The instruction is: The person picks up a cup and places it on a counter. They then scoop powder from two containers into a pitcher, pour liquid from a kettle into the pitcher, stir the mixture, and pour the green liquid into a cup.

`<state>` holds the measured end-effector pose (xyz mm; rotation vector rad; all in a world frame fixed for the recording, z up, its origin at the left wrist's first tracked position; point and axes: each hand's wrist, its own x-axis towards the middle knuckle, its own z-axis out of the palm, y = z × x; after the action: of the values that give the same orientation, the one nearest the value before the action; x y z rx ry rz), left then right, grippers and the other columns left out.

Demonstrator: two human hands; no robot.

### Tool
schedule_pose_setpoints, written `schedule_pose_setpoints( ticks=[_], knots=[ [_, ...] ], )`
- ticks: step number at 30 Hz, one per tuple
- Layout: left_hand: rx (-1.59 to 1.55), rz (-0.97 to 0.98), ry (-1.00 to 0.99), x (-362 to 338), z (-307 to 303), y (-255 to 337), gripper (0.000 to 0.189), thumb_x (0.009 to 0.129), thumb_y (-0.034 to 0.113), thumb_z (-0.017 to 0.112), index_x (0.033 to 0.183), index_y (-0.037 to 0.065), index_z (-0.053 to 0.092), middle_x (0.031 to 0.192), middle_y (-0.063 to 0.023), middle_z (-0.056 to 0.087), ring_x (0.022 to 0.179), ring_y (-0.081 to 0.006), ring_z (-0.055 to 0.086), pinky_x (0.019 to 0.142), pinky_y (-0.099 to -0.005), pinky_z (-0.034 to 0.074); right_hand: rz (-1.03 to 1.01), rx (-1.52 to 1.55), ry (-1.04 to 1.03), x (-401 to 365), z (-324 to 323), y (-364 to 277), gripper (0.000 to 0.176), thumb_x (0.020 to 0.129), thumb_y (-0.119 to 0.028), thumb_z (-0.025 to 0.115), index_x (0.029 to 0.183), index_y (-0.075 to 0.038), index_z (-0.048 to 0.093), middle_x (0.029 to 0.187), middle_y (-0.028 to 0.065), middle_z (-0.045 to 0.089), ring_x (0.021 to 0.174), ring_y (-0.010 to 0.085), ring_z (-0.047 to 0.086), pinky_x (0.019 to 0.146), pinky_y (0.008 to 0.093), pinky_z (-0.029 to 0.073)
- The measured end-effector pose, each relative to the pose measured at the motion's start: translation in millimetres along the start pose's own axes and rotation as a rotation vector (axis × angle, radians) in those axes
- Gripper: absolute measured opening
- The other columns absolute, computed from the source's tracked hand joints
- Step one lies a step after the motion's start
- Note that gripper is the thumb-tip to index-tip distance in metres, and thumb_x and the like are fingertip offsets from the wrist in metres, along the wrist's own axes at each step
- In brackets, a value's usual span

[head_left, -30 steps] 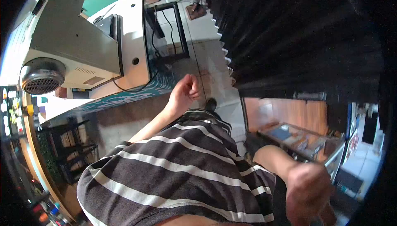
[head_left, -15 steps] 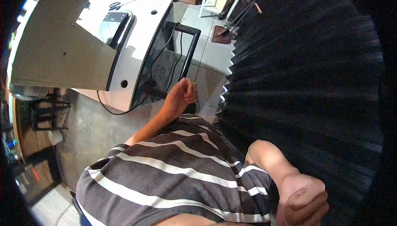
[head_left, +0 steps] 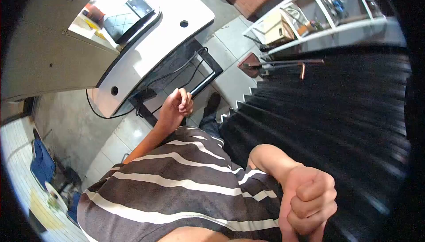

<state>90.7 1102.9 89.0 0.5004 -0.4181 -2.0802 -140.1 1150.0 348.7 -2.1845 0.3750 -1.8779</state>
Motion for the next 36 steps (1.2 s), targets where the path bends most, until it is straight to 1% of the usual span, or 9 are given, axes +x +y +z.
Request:
schedule_pose_setpoints(
  ticks=[11,15,20,25,29,31,32,34,36],
  knots=[
    [0.003,0.212,0.053,125.5,77.1,-52.1,0.042,0.109,0.039,0.035,0.080,0.009,0.045,0.069,0.0037,0.035,0.060,-0.0079,0.030,0.057,-0.0242,0.028,-0.239,0.480,0.109,13.5,-132.3,121.7,0.020,0.094,-0.032,0.065,0.081,-0.022,0.056,0.048,-0.0113,0.045,0.037,0.0006,0.032,0.042,0.0197,0.019],
    [0.037,0.252,0.102,171.6,95.2,-52.9,0.042,0.109,0.037,0.034,0.079,0.010,0.045,0.069,0.0034,0.034,0.060,-0.0080,0.030,0.058,-0.0246,0.028,-0.249,0.493,0.149,15.9,-183.5,148.2,0.016,0.098,-0.033,0.065,0.090,-0.021,0.060,0.048,-0.0092,0.046,0.036,-0.0010,0.029,0.041,0.0188,0.014],
    [-0.005,0.250,0.071,235.5,97.3,-50.6,0.042,0.109,0.037,0.033,0.079,0.010,0.044,0.069,0.0030,0.034,0.061,-0.0083,0.031,0.059,-0.0246,0.029,-0.218,0.557,0.067,31.4,-190.5,214.4,0.013,0.096,-0.034,0.068,0.104,-0.024,0.068,0.049,-0.0099,0.047,0.036,-0.0008,0.029,0.041,0.0193,0.014],
    [-0.081,0.302,0.084,302.8,89.1,-37.4,0.043,0.109,0.037,0.034,0.079,0.009,0.045,0.070,0.0018,0.035,0.062,-0.0095,0.032,0.060,-0.0265,0.029,-0.275,0.503,0.089,75.0,-194.7,288.9,0.021,0.106,-0.031,0.050,0.116,-0.016,0.061,0.057,-0.0115,0.038,0.046,0.0024,0.030,0.044,0.0216,0.025],
    [-0.131,0.337,0.108,349.7,89.5,-23.9,0.042,0.109,0.037,0.034,0.080,0.009,0.045,0.070,0.0017,0.034,0.063,-0.0107,0.031,0.062,-0.0269,0.030,-0.094,0.395,-0.411,89.5,-216.9,349.1,0.059,0.094,-0.053,0.065,0.145,-0.027,0.054,0.066,-0.0052,0.060,0.051,0.0141,0.052,0.048,0.0275,0.038],
    [-0.136,0.354,0.128,363.5,85.9,-11.9,0.041,0.109,0.036,0.034,0.080,0.008,0.043,0.071,0.0000,0.034,0.061,-0.0111,0.030,0.061,-0.0277,0.029,-0.104,0.475,-0.284,79.1,-194.8,391.9,0.030,0.092,-0.042,0.073,0.108,-0.017,0.068,0.058,-0.0025,0.055,0.038,0.0028,0.033,0.039,0.0212,0.016],
    [-0.124,0.365,0.147,365.7,85.0,-7.1,0.038,0.107,0.032,0.036,0.080,0.007,0.043,0.071,-0.0003,0.035,0.062,-0.0111,0.030,0.061,-0.0276,0.029,0.080,0.530,-0.381,92.4,-186.6,404.3,0.021,0.084,-0.026,0.080,0.085,-0.010,0.066,0.052,-0.0005,0.050,0.041,0.0111,0.044,0.035,0.0226,0.024],
    [-0.126,0.386,0.196,365.8,80.4,1.8,0.035,0.106,0.029,0.038,0.079,0.007,0.044,0.072,-0.0005,0.037,0.062,-0.0112,0.031,0.061,-0.0274,0.029,0.263,0.541,-0.487,69.7,-192.8,450.1,0.026,0.084,-0.026,0.080,0.082,-0.008,0.062,0.052,0.0007,0.049,0.040,0.0144,0.044,0.036,0.0294,0.031],
    [-0.009,0.436,0.207,372.2,74.1,11.4,0.024,0.099,0.020,0.044,0.079,0.006,0.047,0.072,-0.0009,0.039,0.063,-0.0120,0.034,0.061,-0.0276,0.030,0.703,0.099,-0.240,58.0,-174.1,459.4,0.016,0.082,-0.010,0.072,0.081,-0.004,0.057,0.060,0.0029,0.054,0.050,0.0183,0.052,0.049,0.0322,0.040]
  ],
)
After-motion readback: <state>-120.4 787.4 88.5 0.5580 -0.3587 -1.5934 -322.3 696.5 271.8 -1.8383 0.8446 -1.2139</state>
